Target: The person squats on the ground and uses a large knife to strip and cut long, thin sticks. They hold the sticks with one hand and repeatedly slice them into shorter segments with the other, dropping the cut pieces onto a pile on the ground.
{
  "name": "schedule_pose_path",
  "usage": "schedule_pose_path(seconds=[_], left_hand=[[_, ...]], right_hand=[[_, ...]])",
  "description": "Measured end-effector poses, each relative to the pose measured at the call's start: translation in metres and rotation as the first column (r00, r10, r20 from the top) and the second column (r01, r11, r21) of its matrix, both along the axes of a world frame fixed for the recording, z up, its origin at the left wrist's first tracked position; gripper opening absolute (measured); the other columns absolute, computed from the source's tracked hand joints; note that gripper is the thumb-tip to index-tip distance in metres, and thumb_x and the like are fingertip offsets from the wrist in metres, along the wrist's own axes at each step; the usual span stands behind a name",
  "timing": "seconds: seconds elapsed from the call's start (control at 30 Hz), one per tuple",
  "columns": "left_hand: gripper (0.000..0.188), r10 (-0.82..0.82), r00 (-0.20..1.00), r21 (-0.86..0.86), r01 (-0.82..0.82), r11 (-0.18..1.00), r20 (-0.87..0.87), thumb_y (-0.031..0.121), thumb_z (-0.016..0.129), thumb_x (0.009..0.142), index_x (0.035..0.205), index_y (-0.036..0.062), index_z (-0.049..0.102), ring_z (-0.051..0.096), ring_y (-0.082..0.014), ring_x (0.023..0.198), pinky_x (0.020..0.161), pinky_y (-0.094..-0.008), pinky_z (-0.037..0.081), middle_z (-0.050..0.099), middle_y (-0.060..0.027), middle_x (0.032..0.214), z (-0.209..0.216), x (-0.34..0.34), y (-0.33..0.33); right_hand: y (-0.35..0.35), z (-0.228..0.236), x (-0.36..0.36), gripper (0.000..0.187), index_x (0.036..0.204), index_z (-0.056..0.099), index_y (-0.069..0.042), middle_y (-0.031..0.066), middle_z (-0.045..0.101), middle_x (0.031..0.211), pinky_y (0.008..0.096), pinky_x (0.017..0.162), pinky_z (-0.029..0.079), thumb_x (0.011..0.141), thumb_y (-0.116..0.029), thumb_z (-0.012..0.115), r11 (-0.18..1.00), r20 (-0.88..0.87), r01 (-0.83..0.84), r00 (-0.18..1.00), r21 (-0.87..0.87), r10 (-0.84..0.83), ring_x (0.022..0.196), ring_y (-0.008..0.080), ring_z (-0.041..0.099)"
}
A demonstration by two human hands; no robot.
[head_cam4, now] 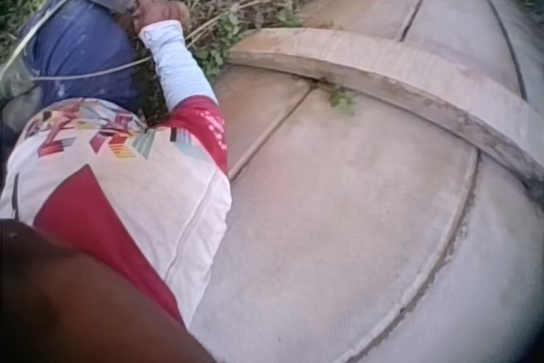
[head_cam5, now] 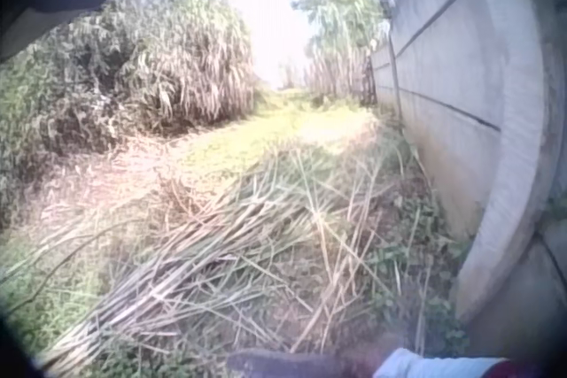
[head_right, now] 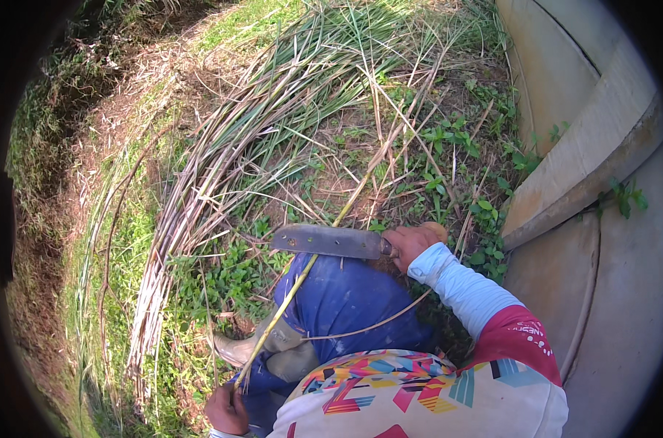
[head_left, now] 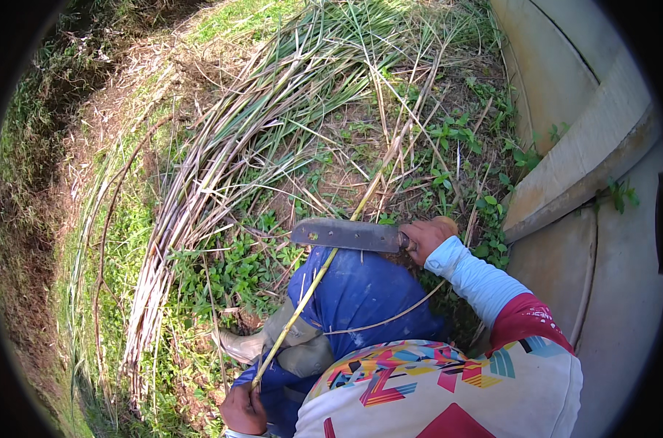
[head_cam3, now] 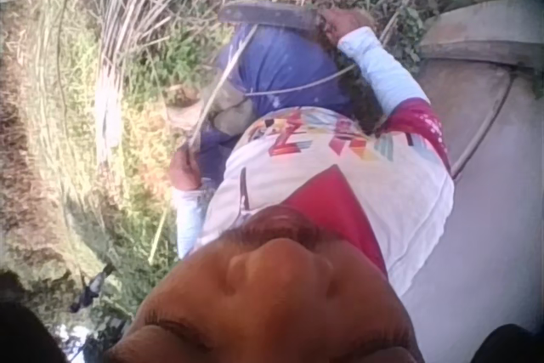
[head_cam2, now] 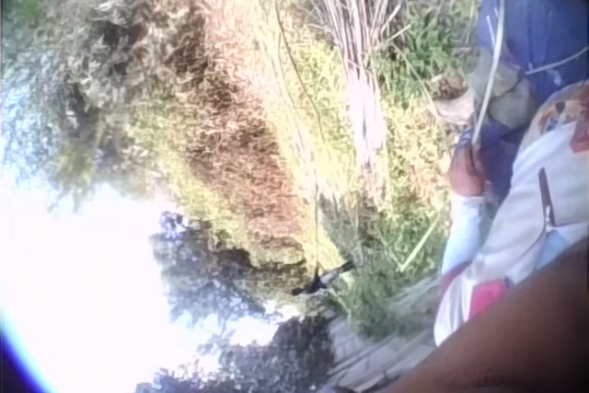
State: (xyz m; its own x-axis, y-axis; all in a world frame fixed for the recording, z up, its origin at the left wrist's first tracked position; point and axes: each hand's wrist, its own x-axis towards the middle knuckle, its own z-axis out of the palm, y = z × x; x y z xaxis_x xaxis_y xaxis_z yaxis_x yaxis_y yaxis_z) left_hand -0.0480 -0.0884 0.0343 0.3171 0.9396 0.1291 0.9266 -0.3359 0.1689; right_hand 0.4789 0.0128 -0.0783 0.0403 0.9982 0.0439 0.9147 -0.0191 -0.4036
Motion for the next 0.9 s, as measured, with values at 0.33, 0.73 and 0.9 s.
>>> schedule_pose_path(seconds=[0.33, 0.73, 0.9], left_hand=[[0.022, 0.028, 0.999, -0.024, -0.029, 0.999, -0.045, 0.006, 0.076, 0.084, 0.104, -0.0005, 0.069, 0.065, -0.0381, 0.077, 0.07, -0.0441, 0.054, 0.067, -0.0187, 0.087, 0.027, -0.095, -0.052], [0.038, 0.291, 0.95, -0.833, -0.07, 0.548, 0.112, 0.021, 0.079, 0.088, 0.116, -0.0003, 0.064, 0.063, -0.0155, 0.068, 0.066, -0.0314, 0.051, 0.066, -0.0059, 0.076, 0.004, -0.038, 0.041], [0.036, 0.471, 0.768, -0.877, 0.241, 0.416, 0.435, 0.02, 0.072, 0.097, 0.122, -0.0034, 0.061, 0.062, -0.0119, 0.079, 0.074, -0.0252, 0.052, 0.067, -0.0032, 0.087, -0.049, 0.021, 0.101]], right_hand=[[0.068, -0.009, 0.098, 0.061, 0.136, 0.06, -0.012, 0.0211, 0.069, 0.118, 0.0447, 0.101, 0.052, 0.078, -0.02, 0.076, 0.693, -0.079, 0.657, 0.706, -0.298, -0.704, 0.113, 0.0383, 0.066], [0.023, -0.011, 0.019, 0.036, 0.114, 0.064, -0.015, 0.0169, 0.07, 0.103, 0.048, 0.092, 0.053, 0.079, -0.019, 0.072, 0.909, -0.079, 0.325, 0.931, -0.259, -0.356, 0.102, 0.0421, 0.066], [0.036, -0.004, -0.003, 0.031, 0.111, 0.067, -0.015, 0.0168, 0.07, 0.099, 0.0495, 0.088, 0.054, 0.08, -0.016, 0.069, 0.877, -0.131, 0.374, 0.895, -0.303, -0.427, 0.097, 0.0417, 0.066]])
